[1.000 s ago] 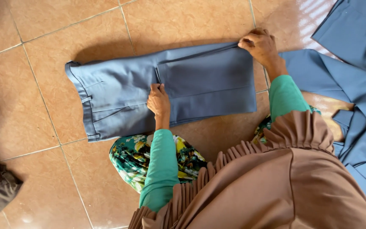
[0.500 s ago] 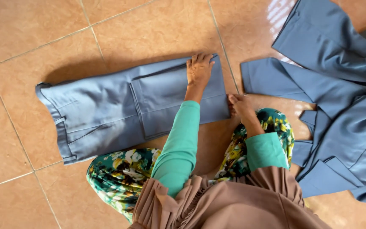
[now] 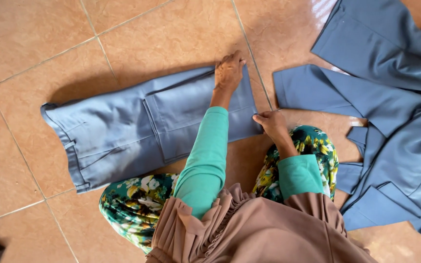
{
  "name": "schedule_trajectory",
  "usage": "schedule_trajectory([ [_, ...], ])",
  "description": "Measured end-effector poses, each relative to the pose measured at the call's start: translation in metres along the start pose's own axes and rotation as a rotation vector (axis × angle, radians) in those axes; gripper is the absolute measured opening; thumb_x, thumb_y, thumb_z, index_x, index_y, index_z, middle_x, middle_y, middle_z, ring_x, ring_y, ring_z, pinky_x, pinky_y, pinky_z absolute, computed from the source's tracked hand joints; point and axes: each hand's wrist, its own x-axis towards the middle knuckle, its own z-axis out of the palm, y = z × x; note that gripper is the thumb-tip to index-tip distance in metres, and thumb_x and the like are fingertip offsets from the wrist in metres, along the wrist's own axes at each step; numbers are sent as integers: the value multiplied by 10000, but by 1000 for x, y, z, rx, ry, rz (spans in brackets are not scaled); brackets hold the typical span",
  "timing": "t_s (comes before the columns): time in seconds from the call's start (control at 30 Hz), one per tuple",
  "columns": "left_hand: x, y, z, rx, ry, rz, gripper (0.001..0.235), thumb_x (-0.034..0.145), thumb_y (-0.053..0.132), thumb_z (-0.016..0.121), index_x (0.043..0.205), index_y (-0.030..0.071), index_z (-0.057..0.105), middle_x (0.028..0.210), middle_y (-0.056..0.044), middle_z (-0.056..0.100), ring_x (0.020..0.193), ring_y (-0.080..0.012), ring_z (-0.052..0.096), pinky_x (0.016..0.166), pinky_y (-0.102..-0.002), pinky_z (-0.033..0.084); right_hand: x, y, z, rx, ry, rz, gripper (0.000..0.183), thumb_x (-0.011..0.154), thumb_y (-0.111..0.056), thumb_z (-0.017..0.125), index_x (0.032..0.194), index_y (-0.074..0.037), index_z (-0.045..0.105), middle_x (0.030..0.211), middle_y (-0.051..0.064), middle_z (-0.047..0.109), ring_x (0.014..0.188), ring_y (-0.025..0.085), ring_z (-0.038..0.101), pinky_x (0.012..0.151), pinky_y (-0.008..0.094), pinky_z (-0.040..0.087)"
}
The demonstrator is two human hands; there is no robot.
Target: The person sits on a tiled floor and folds multiple pairs of grey trousers by hand. They align the legs, fold the trousers in half lengthwise, then fold them into compact rectangles, stacking each finished pair to the left.
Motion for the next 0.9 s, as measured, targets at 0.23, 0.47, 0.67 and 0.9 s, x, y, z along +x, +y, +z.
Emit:
schedule_trajectory([
  [0.23, -9, -2, 25, 107, 20, -34, 217, 908, 407, 625, 1062, 253, 621, 1037, 26, 705, 1067, -252, 650, 850, -475, 497, -53, -77, -22, -67, -100, 102, 290, 895, -321, 794, 836, -49, 712, 626, 82, 583, 557, 186, 569, 468, 349, 492],
  [0.47, -110, 1, -113, 207, 145, -468, 475, 997, 417, 602, 1461, 362, 516, 1658, 21, 379, 1572, -237, 330, 1271, -577, 270, -52, -100, -32, -216, -39, -1, 489, 933, -478, 740, 1201, -69, 729, 1153, 107, 731, 1060, 246, 679, 846, 420, 509],
  [0.67, -269, -58, -158, 264, 126, -627, 690, 1067, 446, 487, 1626, 104, 271, 1705, -174, 201, 1548, -454, 252, 1180, -635, 303, -64, -133, -13, 487, -237, 132, 533, 778, -193, 801, 1284, -100, 663, 1157, 36, 723, 1022, 171, 685, 903, 285, 584],
  [0.9, -279, -62, -163, 95, 24, -528, 699, 1083, 550, 310, 1649, 160, 187, 1725, -96, 142, 1580, -386, 154, 1247, -578, 195, -164, -174, -33, 662, -206, -95, 603, 864, -161, 703, 1457, -137, 592, 1186, 14, 727, 983, 149, 697, 810, 228, 569],
])
